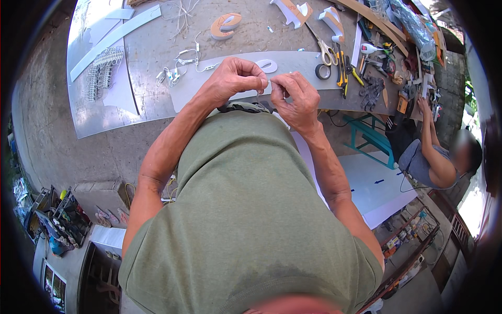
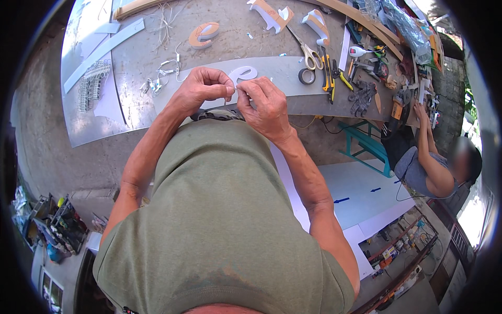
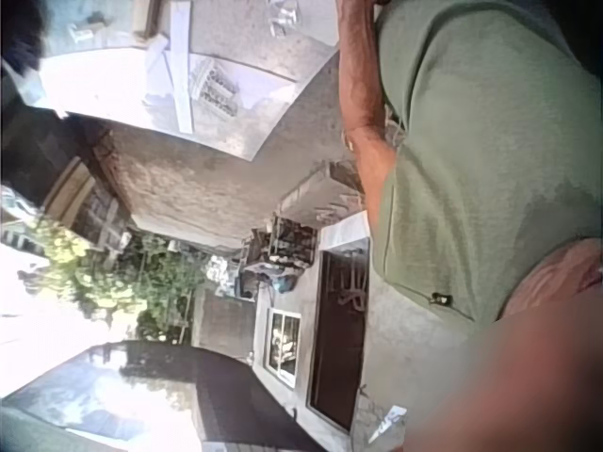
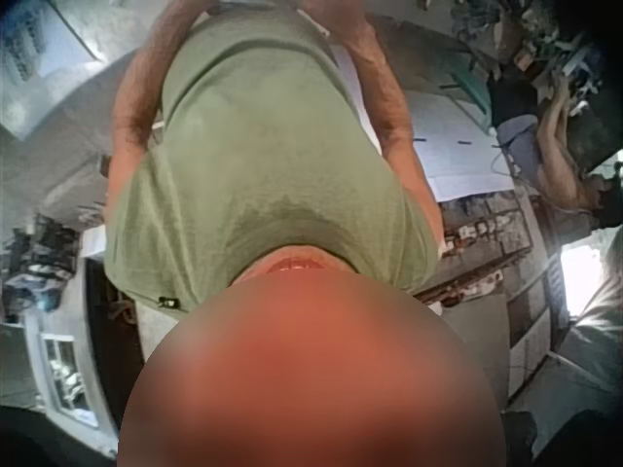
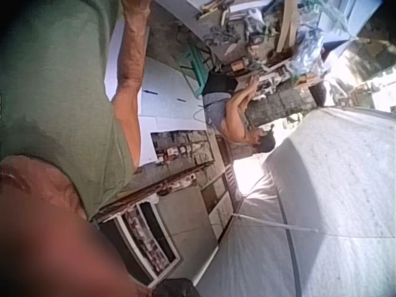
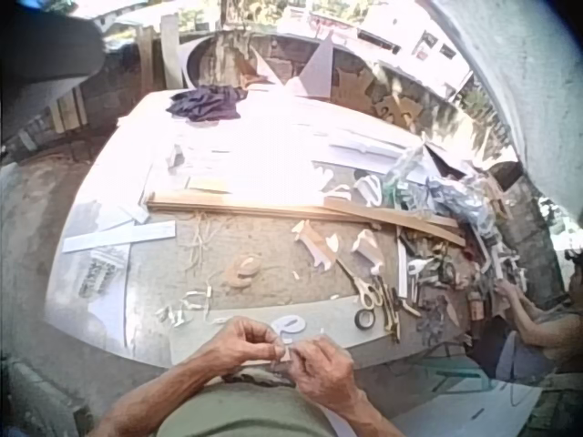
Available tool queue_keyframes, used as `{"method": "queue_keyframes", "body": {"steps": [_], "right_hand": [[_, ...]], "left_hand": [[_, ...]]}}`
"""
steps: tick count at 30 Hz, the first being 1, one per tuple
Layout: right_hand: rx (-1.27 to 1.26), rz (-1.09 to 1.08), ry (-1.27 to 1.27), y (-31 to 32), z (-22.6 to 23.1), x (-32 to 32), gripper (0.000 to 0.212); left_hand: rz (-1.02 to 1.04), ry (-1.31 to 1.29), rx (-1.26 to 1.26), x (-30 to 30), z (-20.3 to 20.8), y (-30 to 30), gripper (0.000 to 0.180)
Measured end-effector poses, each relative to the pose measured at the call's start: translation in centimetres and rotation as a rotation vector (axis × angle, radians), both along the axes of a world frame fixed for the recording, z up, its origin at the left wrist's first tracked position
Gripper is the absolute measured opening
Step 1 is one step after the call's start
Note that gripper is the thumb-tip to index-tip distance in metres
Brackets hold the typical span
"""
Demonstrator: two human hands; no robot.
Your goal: Assembling a sign by applying adhesive and tape to individual foam or vinyl letters.
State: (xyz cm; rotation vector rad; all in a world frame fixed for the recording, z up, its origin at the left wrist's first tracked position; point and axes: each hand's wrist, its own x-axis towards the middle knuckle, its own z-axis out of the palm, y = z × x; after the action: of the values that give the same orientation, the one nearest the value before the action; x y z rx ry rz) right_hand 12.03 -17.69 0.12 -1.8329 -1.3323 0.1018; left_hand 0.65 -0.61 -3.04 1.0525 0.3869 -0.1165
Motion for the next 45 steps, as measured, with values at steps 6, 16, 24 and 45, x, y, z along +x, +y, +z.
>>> {"method": "queue_keyframes", "body": {"steps": [6, 16, 24, 45], "right_hand": [[-0.076, -0.13, 0.084, 0.2, 0.2, -1.6, 0.021], [-0.142, 0.097, 0.626, -0.2, 1.3, 1.3, 0.017], [-0.122, 0.237, 0.547, 0.4, 0.3, 2.6, 0.022], [-0.101, 0.354, 0.493, 0.7, -0.2, 3.8, 0.016]], "left_hand": [[0.007, -0.056, -0.004, 0.3, 0.0, -0.1, 0.014], [-0.021, 0.021, -0.153, 0.1, -0.9, 0.4, 0.011], [-0.074, 0.016, -0.214, 0.1, -1.0, 0.6, 0.009], [-0.079, 0.027, -0.245, 0.2, -0.5, 0.4, 0.012]]}}
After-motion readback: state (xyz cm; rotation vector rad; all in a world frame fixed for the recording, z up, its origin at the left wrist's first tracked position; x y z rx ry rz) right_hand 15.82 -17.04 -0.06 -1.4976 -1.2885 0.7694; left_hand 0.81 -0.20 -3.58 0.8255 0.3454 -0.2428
